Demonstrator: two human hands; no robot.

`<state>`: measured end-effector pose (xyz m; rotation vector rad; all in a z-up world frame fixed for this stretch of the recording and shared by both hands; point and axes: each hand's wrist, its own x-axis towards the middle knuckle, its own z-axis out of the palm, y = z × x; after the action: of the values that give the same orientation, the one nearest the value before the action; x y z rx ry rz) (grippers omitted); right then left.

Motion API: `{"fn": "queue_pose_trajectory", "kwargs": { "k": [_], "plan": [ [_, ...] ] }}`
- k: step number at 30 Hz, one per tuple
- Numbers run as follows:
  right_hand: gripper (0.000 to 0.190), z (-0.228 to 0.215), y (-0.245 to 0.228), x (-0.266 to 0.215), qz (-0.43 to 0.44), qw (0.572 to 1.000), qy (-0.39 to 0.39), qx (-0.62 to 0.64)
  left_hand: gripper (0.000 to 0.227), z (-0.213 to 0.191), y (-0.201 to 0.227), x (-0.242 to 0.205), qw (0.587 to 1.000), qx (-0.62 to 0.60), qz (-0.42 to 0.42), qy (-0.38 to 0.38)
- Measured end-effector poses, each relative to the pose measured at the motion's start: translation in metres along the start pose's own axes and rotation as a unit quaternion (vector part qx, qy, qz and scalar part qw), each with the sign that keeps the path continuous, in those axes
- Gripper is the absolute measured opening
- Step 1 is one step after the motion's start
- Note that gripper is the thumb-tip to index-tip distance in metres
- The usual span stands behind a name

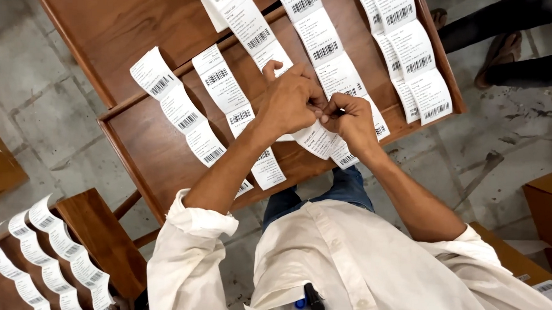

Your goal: The person unfolds long printed receipt strips and lays them flat in rows across a wooden tray, arranging the receipts one by one until the board is filled with parallel columns of paper.

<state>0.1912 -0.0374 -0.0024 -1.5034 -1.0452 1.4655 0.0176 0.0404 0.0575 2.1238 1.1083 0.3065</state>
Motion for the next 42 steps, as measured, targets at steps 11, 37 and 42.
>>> {"fn": "queue_pose_trajectory", "kwargs": {
  "k": [11,37,42],
  "plan": [
    [0.007,-0.025,0.009,-0.018,-0.010,0.988,-0.017,-0.155,0.007,-0.009,-0.023,0.004,0.983,0.143,-0.020,-0.110],
    [0.023,-0.013,0.034,0.343,-0.038,0.986,0.139,-0.084,0.011,0.006,-0.033,-0.077,0.991,0.016,-0.025,0.127],
    [0.033,-0.015,0.027,0.274,-0.281,0.913,0.120,-0.269,0.010,0.032,-0.023,-0.074,0.991,0.033,0.030,0.124]
  ]
}}
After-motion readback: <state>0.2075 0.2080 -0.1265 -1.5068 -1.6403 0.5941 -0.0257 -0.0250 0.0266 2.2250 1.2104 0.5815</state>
